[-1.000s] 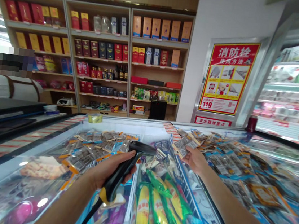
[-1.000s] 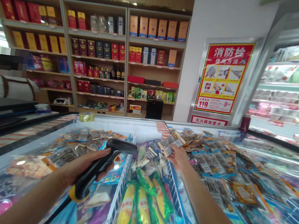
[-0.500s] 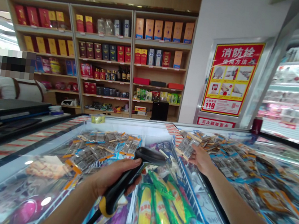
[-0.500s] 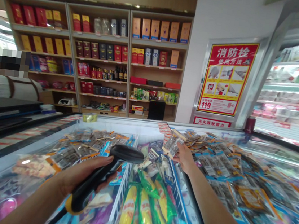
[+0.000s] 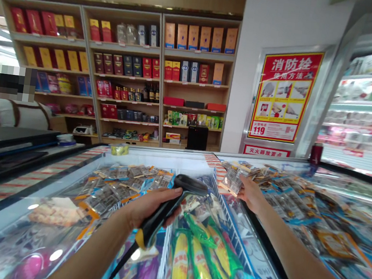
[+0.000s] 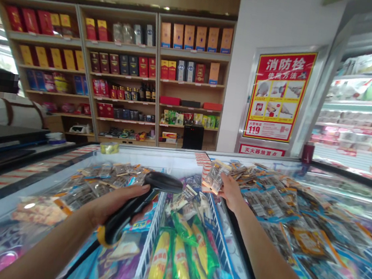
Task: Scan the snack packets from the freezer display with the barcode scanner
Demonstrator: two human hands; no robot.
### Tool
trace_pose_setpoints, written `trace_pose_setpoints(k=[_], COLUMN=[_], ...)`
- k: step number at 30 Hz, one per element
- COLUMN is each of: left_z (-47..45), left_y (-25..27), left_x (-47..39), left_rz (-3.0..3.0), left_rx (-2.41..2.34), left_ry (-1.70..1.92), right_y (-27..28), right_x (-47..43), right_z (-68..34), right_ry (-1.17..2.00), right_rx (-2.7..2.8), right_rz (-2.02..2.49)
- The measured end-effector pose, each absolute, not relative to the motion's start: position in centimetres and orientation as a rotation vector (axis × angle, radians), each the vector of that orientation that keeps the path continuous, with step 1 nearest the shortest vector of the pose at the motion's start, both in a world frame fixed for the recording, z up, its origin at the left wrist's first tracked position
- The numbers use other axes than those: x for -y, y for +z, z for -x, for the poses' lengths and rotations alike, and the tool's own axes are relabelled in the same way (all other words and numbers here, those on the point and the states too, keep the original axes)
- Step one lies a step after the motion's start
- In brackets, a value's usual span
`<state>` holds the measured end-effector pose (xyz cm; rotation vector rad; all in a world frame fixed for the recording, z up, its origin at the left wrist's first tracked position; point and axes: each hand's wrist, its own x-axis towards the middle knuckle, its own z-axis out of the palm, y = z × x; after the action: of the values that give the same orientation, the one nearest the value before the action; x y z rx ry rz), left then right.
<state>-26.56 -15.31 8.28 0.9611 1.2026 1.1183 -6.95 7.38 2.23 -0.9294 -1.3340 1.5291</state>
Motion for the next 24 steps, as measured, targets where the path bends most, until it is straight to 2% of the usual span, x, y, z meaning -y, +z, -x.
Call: trace_pose_setpoints(k=[6, 24], left_z=[25.3, 24.7], left_y=[8.8, 8.6], left_x=[12.9, 14.9], left_rz=[-1.054, -0.957], left_rx=[-1.142, -1.123], left_ry=[1.062, 1.07], right_y=[2.1, 2.8], right_x=[-7.9, -7.5], right_z=[6.3, 6.0], right_ry=[1.524, 1.588], right_rx=[1.298, 1.211], right_rz=[0.942, 0.893])
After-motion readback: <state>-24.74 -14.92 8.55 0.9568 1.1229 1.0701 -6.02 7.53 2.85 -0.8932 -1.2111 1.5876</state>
